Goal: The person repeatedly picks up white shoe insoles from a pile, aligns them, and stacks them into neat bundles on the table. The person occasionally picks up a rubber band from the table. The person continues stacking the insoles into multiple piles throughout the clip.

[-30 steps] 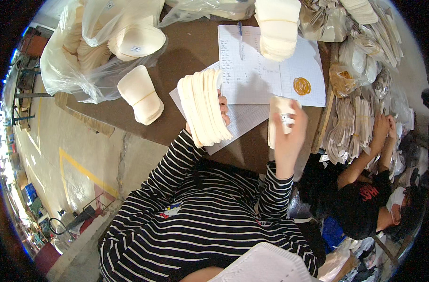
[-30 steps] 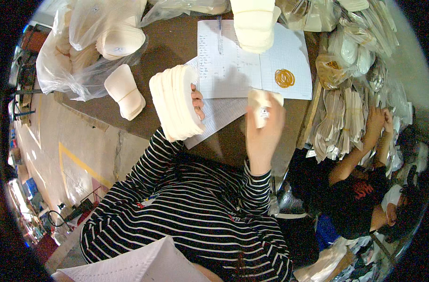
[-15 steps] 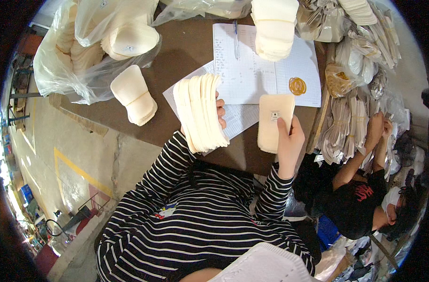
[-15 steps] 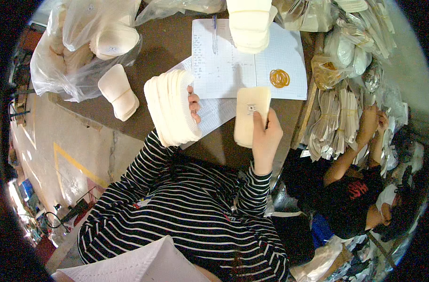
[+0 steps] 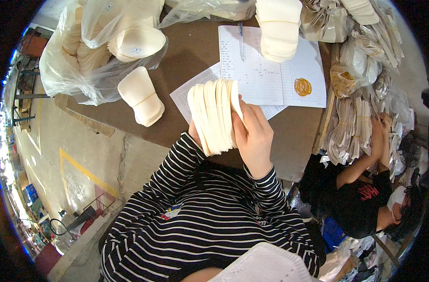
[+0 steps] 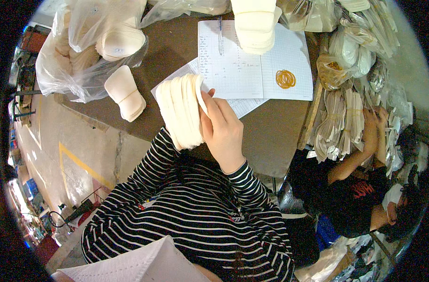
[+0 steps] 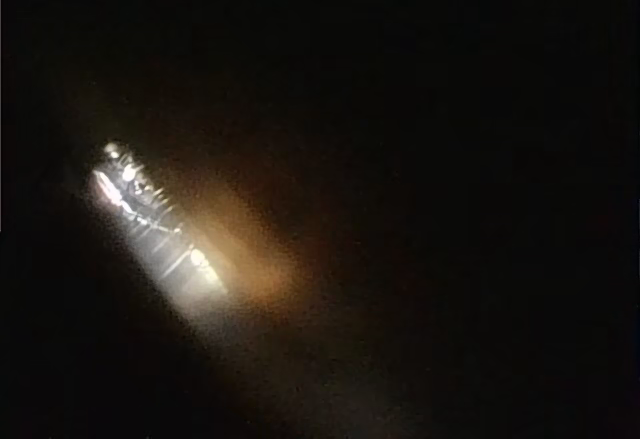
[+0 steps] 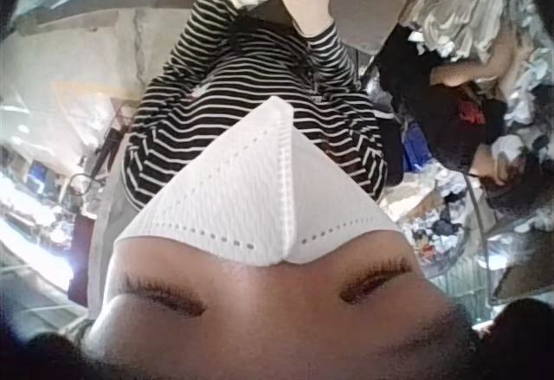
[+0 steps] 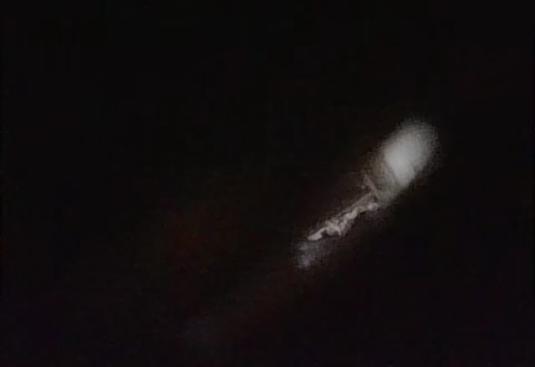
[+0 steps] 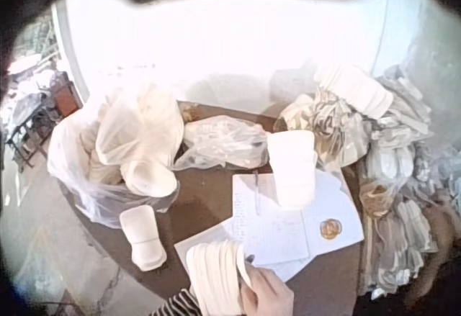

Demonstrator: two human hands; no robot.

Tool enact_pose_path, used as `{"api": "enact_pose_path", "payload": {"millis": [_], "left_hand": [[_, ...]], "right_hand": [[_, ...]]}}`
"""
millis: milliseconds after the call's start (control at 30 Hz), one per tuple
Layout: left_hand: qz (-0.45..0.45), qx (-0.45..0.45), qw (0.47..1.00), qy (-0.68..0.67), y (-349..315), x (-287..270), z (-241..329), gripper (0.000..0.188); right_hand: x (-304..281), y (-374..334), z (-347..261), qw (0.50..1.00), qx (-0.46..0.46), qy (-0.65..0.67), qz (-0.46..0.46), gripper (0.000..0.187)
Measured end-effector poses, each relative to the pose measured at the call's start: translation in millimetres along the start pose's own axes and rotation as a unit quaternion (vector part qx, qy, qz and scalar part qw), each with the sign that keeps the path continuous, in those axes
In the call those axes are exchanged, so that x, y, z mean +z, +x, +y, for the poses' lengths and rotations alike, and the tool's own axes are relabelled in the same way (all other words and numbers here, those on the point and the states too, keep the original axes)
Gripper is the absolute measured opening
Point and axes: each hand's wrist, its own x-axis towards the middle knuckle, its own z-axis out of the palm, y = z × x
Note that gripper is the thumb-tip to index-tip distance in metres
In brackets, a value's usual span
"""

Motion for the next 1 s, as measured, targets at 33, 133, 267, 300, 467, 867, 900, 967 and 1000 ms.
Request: {"api": "enact_pose_path", "payload": {"millis": [33,133,267,300,467,867,900,967,1000], "left_hand": [[-0.005,0.0,1.0,-0.022,-1,5,1,0.05],[-0.03,0.037,0.997,0.055,0,-16,-2,0.049],[-0.127,-0.015,0.991,-0.048,2,-31,2,0.048],[-0.16,-0.016,0.985,-0.059,2,-30,3,0.048],[-0.103,0.029,0.994,-0.015,3,-30,-3,0.058],[-0.055,0.211,0.924,0.314,-36,16,-6,0.102],[-0.073,0.233,0.916,0.319,-33,12,-12,0.095],[0.007,0.164,0.964,0.21,-27,15,-14,0.092],[0.048,0.127,0.979,0.153,-23,15,-13,0.091]], "right_hand": [[1,1,3,1.0,-0.008,0.008,-0.002,0.033],[6,1,8,0.998,0.004,0.047,-0.045,0.041],[6,-3,9,0.984,0.071,0.113,-0.121,0.054],[3,-4,6,0.982,0.076,0.114,-0.127,0.058],[8,-4,-5,0.993,0.041,0.008,-0.11,0.081],[27,-18,7,0.902,0.204,0.378,0.04,0.104],[25,-15,6,0.929,0.175,0.323,0.044,0.091],[19,-13,4,0.971,0.096,0.217,0.02,0.085],[15,-12,3,0.985,0.056,0.163,0.007,0.082]]}}
